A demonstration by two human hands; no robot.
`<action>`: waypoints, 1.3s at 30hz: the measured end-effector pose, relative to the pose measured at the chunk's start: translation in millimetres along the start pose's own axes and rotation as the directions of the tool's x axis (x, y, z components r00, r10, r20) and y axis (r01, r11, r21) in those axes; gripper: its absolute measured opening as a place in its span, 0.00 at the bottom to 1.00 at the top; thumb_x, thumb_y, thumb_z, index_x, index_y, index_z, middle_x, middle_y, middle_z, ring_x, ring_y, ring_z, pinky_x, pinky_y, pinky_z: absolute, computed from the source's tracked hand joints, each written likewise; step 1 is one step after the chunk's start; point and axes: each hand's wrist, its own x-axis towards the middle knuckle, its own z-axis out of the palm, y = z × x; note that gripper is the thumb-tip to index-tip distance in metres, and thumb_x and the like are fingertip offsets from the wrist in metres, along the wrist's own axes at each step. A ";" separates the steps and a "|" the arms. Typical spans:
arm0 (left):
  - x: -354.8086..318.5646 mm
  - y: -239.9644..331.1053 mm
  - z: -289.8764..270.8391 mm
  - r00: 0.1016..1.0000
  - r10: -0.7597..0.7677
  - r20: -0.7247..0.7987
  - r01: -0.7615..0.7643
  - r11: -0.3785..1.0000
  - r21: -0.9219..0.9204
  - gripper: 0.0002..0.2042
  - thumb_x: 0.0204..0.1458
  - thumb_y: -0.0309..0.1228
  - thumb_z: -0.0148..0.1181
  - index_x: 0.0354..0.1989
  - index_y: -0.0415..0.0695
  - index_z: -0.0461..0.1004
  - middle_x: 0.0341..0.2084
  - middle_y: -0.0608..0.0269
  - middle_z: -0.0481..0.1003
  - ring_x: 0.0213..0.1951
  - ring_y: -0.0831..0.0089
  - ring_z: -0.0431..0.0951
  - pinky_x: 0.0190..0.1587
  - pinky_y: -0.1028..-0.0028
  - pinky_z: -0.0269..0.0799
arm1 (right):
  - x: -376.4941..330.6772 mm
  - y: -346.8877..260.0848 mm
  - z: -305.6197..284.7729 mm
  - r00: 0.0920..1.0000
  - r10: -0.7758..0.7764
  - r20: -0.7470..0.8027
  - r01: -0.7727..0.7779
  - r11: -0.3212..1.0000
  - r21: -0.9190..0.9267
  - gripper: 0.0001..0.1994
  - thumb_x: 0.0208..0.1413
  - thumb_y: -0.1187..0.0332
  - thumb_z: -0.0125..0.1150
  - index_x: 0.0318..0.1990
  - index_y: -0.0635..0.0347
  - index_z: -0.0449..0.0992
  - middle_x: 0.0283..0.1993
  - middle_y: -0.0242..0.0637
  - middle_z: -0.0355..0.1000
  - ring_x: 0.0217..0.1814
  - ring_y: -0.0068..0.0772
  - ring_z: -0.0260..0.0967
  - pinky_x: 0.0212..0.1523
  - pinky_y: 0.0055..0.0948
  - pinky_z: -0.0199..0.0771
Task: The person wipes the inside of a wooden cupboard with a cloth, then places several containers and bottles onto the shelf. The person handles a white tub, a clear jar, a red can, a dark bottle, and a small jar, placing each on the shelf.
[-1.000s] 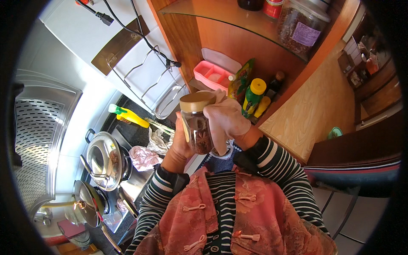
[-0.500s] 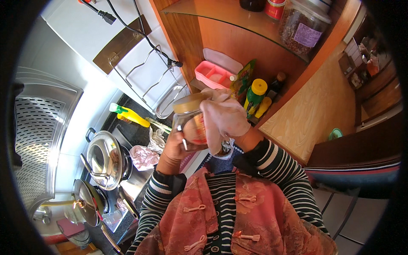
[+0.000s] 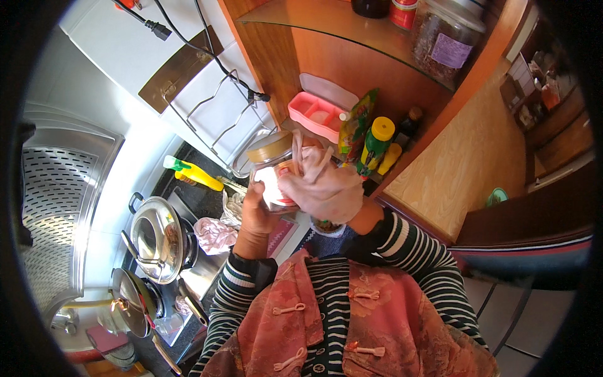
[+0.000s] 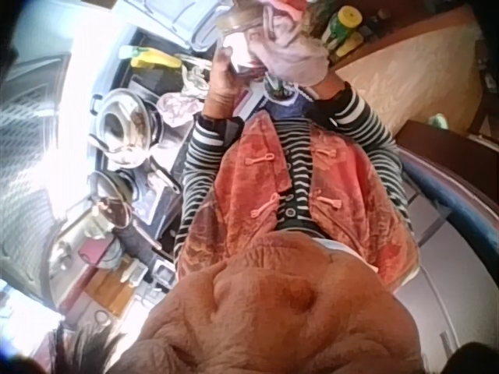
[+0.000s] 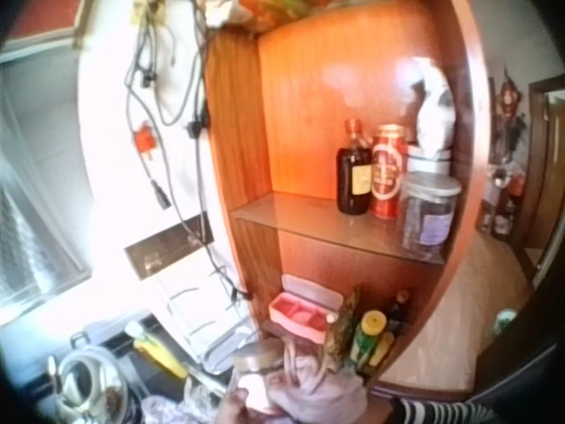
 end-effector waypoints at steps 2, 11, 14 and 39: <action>-1.4 3.6 6.6 0.999 0.011 -0.043 -0.003 0.981 0.192 0.43 0.46 0.43 0.72 0.68 0.38 0.59 0.55 0.54 0.74 0.54 0.64 0.77 0.54 0.64 0.78 | 6.9 -3.5 -4.1 0.999 -0.037 0.039 0.034 0.996 0.077 0.19 0.52 0.60 0.64 0.51 0.53 0.75 0.47 0.38 0.74 0.38 0.43 0.73 0.32 0.36 0.75; 10.1 8.3 10.9 0.997 0.076 0.034 -0.078 0.996 0.050 0.39 0.49 0.50 0.70 0.63 0.38 0.65 0.51 0.53 0.77 0.50 0.61 0.80 0.57 0.62 0.76 | 21.8 8.7 1.0 0.960 0.205 0.189 -0.261 0.900 0.350 0.21 0.28 0.67 0.68 0.34 0.57 0.67 0.35 0.45 0.70 0.42 0.47 0.73 0.43 0.36 0.74; 13.5 9.6 13.7 0.992 0.120 0.037 -0.120 0.993 0.003 0.37 0.51 0.53 0.67 0.63 0.38 0.66 0.53 0.52 0.76 0.52 0.60 0.79 0.58 0.61 0.75 | 13.4 2.1 14.4 0.997 0.050 -0.051 -0.034 0.959 0.282 0.15 0.29 0.68 0.65 0.29 0.57 0.70 0.33 0.44 0.70 0.42 0.43 0.73 0.40 0.34 0.74; 79.2 72.9 90.3 0.773 0.607 0.186 -0.618 0.655 0.435 0.37 0.54 0.34 0.69 0.69 0.38 0.56 0.60 0.56 0.68 0.61 0.66 0.69 0.65 0.66 0.62 | -28.3 39.3 33.1 0.993 0.079 0.089 -0.119 0.656 0.745 0.07 0.47 0.66 0.63 0.33 0.54 0.73 0.31 0.35 0.70 0.37 0.38 0.69 0.36 0.43 0.65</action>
